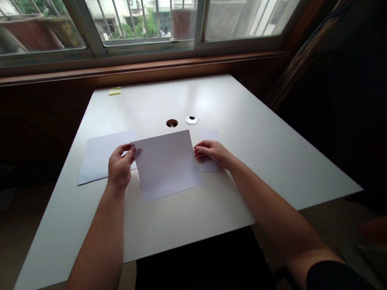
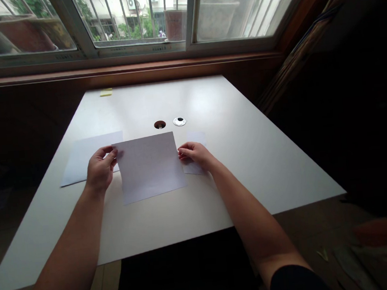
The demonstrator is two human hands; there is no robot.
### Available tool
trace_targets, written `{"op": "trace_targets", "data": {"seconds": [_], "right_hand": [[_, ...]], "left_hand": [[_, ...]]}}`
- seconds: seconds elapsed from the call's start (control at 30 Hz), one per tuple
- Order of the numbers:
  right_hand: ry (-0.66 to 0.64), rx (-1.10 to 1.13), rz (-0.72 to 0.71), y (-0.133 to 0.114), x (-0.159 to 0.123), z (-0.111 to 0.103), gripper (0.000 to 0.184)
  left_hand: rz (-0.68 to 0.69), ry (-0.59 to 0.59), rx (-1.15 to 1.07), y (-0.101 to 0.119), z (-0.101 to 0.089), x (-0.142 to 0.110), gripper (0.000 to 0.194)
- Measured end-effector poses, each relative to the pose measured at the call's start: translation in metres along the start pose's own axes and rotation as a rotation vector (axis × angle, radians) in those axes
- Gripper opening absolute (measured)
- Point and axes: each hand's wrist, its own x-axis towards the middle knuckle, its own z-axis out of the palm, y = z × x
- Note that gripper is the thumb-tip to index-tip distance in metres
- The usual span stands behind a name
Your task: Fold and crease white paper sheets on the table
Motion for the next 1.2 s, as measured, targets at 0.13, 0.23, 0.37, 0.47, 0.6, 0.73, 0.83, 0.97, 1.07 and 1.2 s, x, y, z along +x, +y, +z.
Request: {"op": "trace_targets", "data": {"seconds": [0.13,0.23,0.37,0.47,0.6,0.73,0.83,0.97,1.07,1.2], "right_hand": [[-0.041,-0.087,-0.002,0.0011,0.0018,-0.0010,0.022],[-0.055,-0.157,-0.028,0.0027,0.0036,-0.0004,0.024],[-0.033,-0.170,-0.036,0.0028,0.0041,0.0029,0.024],[-0.032,-0.143,-0.042,0.0031,0.0042,0.0049,0.024],[-0.056,-0.109,-0.033,0.0043,0.0044,0.0048,0.026],[-0.077,-0.079,-0.007,0.0042,0.0033,0.0040,0.024],[-0.080,-0.084,0.001,0.0040,0.0026,0.0040,0.024],[-0.089,-0.080,-0.014,0.0039,0.0015,0.0038,0.027],[-0.090,-0.075,-0.006,0.0037,0.0007,0.0031,0.029],[-0.085,-0.104,-0.016,0.0040,0.0009,0.0030,0.030]], "left_hand": [[-0.004,0.008,-0.029,0.0019,0.0020,-0.0006,0.039],[-0.001,0.003,-0.039,0.0027,0.0031,-0.0009,0.039],[0.004,-0.046,-0.033,0.0066,0.0053,-0.0041,0.041],[-0.072,-0.164,0.029,0.0078,0.0058,-0.0067,0.048],[-0.134,-0.118,0.124,0.0042,0.0040,-0.0062,0.049],[-0.113,-0.075,0.128,0.0016,0.0026,-0.0041,0.045],[-0.110,-0.080,0.121,0.0018,0.0025,-0.0040,0.043],[-0.103,-0.077,0.126,0.0017,0.0020,-0.0042,0.043],[-0.102,-0.079,0.126,0.0012,0.0016,-0.0041,0.044],[-0.104,-0.075,0.120,0.0011,0.0018,-0.0041,0.043]]}}
